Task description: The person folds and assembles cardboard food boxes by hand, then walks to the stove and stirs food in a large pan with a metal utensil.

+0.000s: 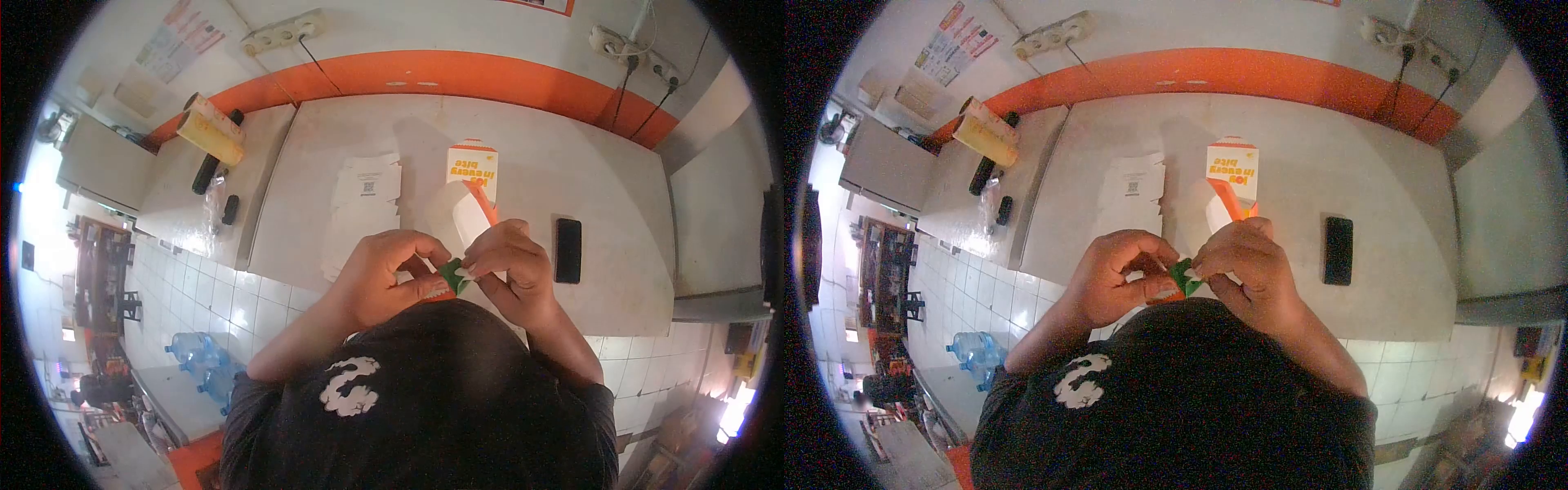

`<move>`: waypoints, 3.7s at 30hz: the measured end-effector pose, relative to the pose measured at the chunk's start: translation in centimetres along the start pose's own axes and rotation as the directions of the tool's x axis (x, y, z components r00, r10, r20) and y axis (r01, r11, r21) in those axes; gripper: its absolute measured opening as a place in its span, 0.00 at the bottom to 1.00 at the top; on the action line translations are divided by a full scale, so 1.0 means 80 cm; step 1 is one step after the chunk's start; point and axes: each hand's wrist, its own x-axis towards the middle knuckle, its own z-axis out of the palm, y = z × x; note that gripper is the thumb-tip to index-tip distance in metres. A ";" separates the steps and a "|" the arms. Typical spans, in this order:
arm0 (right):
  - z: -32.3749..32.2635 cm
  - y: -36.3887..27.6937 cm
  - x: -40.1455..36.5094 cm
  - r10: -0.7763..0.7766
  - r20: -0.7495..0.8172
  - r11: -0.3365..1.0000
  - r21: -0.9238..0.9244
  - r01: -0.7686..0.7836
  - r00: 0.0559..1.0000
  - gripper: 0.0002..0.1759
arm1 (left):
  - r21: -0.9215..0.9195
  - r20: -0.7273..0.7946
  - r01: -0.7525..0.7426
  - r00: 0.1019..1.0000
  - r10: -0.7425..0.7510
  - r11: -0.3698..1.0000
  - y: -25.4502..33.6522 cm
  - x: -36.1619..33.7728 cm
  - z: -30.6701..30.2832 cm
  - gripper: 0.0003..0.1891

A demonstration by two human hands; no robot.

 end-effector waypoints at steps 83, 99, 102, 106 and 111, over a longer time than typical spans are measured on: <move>0.072 0.283 0.058 0.917 0.114 0.275 -0.875 -0.398 0.383 0.40 | 0.564 -0.125 0.370 0.922 -0.367 0.738 -0.331 0.192 0.077 0.47; 0.076 0.317 0.066 0.840 0.296 0.467 -0.820 -0.330 0.454 0.37 | 0.859 -0.054 0.207 0.946 -0.321 0.468 -0.299 -0.074 -0.058 0.34; 0.047 0.339 0.056 0.686 0.405 0.710 -0.554 -0.435 0.605 0.32 | 0.833 -0.028 0.155 0.971 -0.239 0.531 -0.343 -0.082 -0.078 0.32; 0.018 0.322 -0.037 0.596 -0.099 0.722 -0.369 -0.585 0.797 0.30 | 0.798 0.056 0.134 0.954 -0.294 0.587 -0.366 -0.079 -0.097 0.33; -0.046 0.308 -0.193 0.682 -0.243 0.698 -0.063 -0.713 0.690 0.25 | 0.811 0.134 0.067 0.946 -0.296 0.582 -0.394 -0.063 -0.113 0.32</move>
